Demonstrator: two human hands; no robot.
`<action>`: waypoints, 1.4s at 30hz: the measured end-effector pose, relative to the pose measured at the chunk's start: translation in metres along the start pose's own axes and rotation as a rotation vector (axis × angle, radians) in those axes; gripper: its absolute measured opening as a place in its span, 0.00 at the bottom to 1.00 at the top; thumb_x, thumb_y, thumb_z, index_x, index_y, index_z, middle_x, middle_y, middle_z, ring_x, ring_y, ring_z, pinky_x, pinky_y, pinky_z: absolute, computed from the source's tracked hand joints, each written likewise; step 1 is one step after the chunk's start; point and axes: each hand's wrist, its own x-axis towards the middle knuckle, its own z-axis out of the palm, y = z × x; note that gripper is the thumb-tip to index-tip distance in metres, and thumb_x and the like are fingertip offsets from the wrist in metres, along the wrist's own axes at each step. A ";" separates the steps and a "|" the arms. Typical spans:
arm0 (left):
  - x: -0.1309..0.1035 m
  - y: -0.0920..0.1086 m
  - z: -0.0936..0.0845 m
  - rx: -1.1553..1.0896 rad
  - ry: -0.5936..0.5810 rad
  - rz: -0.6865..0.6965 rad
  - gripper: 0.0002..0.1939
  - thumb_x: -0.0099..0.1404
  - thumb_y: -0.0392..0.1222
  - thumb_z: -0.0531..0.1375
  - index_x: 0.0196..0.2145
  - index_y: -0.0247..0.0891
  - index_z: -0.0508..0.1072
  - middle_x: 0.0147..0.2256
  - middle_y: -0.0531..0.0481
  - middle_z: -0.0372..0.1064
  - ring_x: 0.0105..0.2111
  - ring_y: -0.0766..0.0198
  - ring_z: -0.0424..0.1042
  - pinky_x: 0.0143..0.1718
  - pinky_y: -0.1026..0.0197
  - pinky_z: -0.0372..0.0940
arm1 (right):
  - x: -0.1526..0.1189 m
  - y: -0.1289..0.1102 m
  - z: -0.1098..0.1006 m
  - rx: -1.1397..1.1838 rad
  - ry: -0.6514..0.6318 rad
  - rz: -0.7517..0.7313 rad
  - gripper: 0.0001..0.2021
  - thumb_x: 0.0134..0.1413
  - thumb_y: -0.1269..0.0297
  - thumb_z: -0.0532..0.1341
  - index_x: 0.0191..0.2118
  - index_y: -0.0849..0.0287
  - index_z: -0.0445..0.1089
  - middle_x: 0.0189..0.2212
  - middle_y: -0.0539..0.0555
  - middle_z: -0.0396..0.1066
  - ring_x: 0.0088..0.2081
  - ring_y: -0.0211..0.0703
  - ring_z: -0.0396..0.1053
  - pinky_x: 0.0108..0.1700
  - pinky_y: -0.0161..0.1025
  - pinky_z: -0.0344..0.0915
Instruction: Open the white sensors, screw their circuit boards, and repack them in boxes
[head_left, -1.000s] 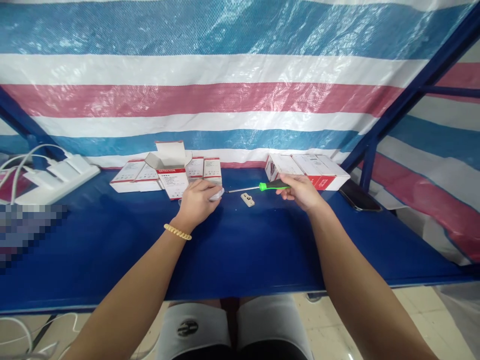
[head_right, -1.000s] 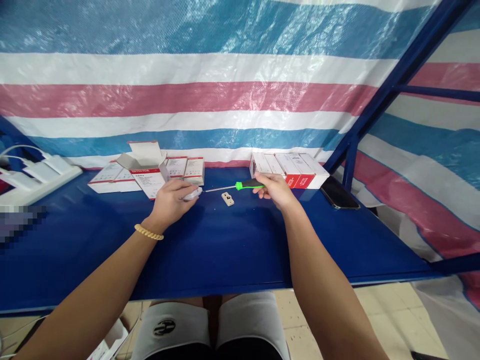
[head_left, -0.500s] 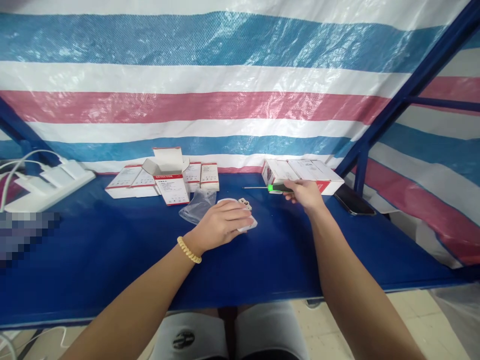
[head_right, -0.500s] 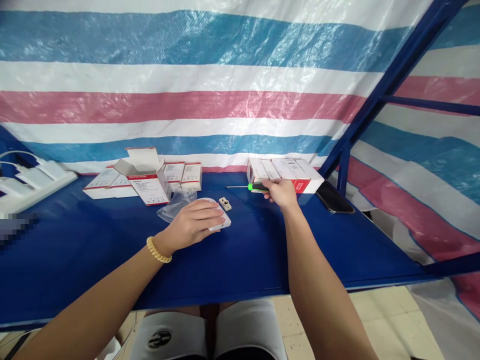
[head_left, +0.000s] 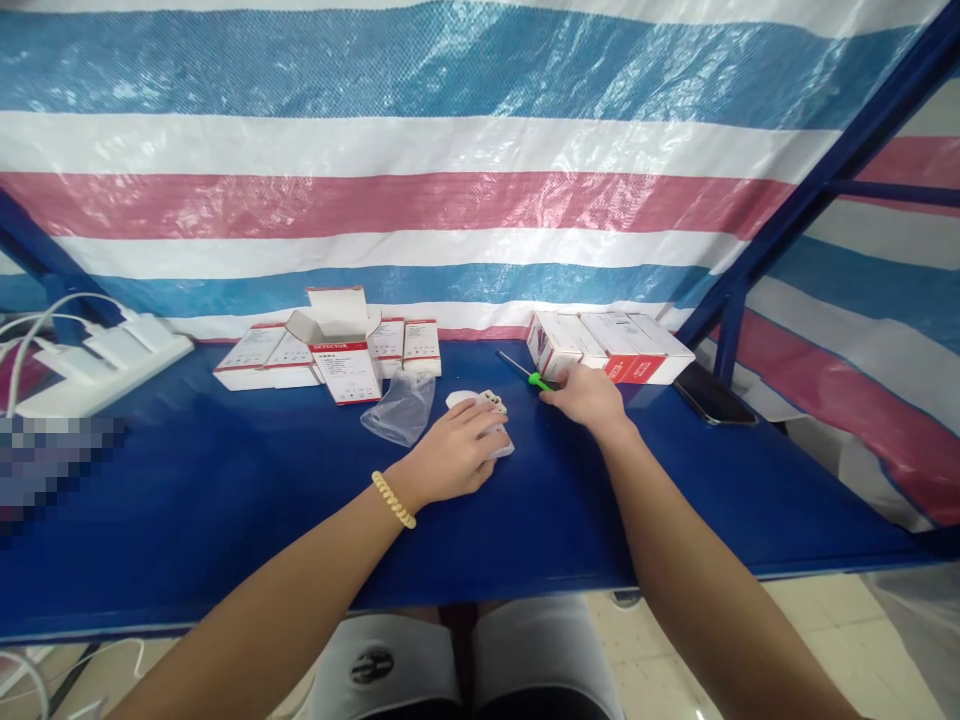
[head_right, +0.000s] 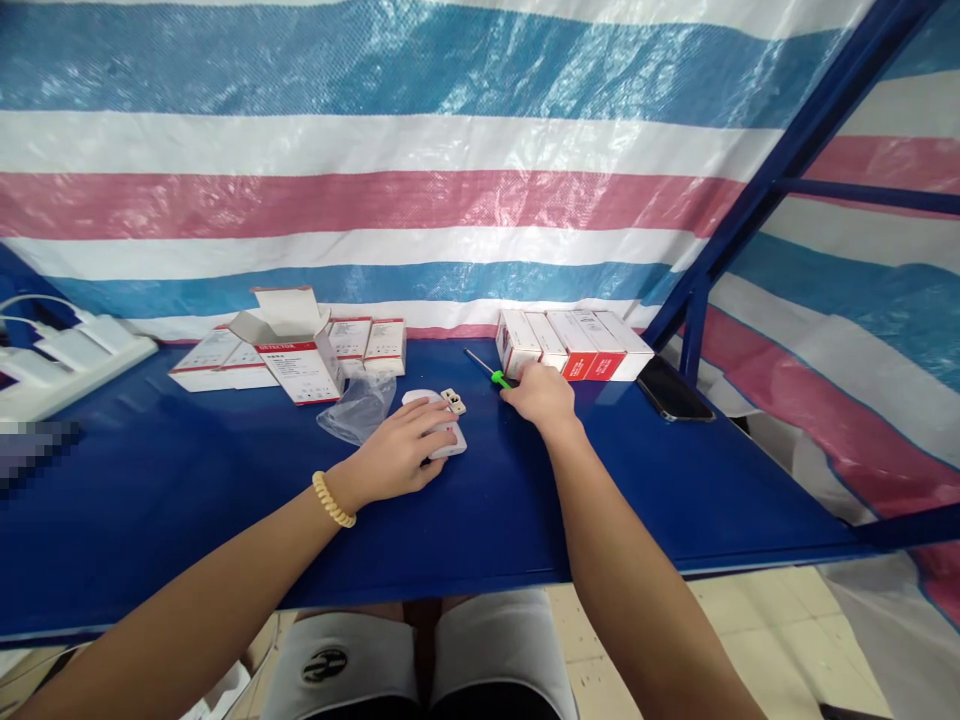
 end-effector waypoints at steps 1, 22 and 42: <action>0.000 0.001 0.002 0.025 -0.009 -0.010 0.08 0.65 0.33 0.57 0.40 0.37 0.75 0.50 0.42 0.74 0.55 0.51 0.70 0.59 0.47 0.65 | -0.004 -0.005 0.002 0.028 0.040 -0.024 0.13 0.41 0.55 0.69 0.26 0.54 0.66 0.24 0.54 0.70 0.32 0.47 0.70 0.29 0.38 0.58; -0.034 -0.075 -0.090 -0.154 -0.632 -0.840 0.18 0.50 0.38 0.60 0.41 0.41 0.78 0.42 0.50 0.77 0.40 0.55 0.75 0.39 0.60 0.66 | -0.042 -0.048 0.018 0.205 -0.301 -0.424 0.19 0.54 0.44 0.60 0.37 0.57 0.65 0.29 0.54 0.75 0.30 0.44 0.71 0.29 0.37 0.57; -0.014 -0.054 -0.058 -0.228 -0.086 -0.869 0.09 0.58 0.46 0.61 0.26 0.38 0.75 0.22 0.53 0.73 0.22 0.65 0.69 0.26 0.64 0.59 | -0.049 -0.057 0.004 -0.157 -0.472 -0.461 0.24 0.37 0.49 0.65 0.40 0.59 0.69 0.42 0.59 0.75 0.40 0.52 0.73 0.31 0.39 0.60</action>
